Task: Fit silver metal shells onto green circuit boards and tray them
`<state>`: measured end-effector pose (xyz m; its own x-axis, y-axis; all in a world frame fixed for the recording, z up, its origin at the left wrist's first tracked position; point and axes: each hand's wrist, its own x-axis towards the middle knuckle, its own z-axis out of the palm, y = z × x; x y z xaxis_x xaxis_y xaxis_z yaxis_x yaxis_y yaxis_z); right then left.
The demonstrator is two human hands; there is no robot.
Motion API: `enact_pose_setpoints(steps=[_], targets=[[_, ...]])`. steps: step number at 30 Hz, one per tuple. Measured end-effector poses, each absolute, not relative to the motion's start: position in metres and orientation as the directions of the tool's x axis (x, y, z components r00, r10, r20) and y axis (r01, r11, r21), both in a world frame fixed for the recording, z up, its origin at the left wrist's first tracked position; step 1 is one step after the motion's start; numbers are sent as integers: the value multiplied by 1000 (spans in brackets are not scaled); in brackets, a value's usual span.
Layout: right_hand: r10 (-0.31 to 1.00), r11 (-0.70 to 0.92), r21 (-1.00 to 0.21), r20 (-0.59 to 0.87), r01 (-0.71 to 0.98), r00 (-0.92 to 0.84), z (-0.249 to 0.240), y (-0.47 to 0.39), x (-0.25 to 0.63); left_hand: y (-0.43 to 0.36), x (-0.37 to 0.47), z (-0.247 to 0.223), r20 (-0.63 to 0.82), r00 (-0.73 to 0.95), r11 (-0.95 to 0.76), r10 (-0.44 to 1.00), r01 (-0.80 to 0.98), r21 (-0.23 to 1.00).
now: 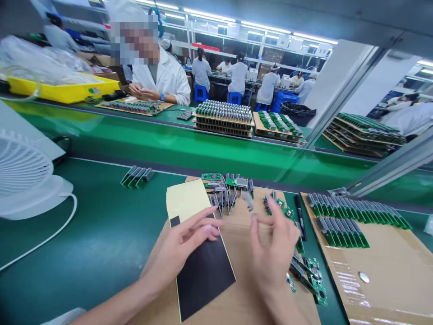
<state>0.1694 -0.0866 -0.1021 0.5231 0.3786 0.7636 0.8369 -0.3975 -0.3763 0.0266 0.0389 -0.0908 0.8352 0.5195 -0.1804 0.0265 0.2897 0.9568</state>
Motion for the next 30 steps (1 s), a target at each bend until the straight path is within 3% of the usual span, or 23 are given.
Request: enact_pose_setpoints(steps=[2,4,7,10,12,15,18,25,28,30], targets=[[525,-241,-272,771,932,361,-102,-83,149,34,28,-89,-239,876,526,419,-20,850],[639,-94,-259,725,961,257,-104,-81,135,31,30,-88,-265,870,617,415,-55,785],[671,63,-491,666,869,328,-108,-83,129,33,30,-86,-314,842,658,438,-62,751],[592,120,-812,521,572,615,-109,-88,133,35,30,-84,-311,851,674,423,-65,736],[542,104,-937,334,333,771,-108,-89,136,35,31,-83,-286,871,663,400,-59,746],[498,70,-998,34,-1,866,-106,-86,138,33,31,-85,-241,875,594,420,-64,802],[494,54,-984,-123,-172,861,-105,-83,138,32,32,-88,-247,857,505,451,-17,863],[470,-18,-998,-69,-68,880,-105,-84,133,36,30,-91,-249,786,404,566,-1,915],[410,-49,-990,99,130,907,-103,-86,137,38,30,-94,-209,774,308,598,19,951],[483,-103,-947,220,305,847,-102,-88,142,39,30,-96,-159,772,207,615,36,978]])
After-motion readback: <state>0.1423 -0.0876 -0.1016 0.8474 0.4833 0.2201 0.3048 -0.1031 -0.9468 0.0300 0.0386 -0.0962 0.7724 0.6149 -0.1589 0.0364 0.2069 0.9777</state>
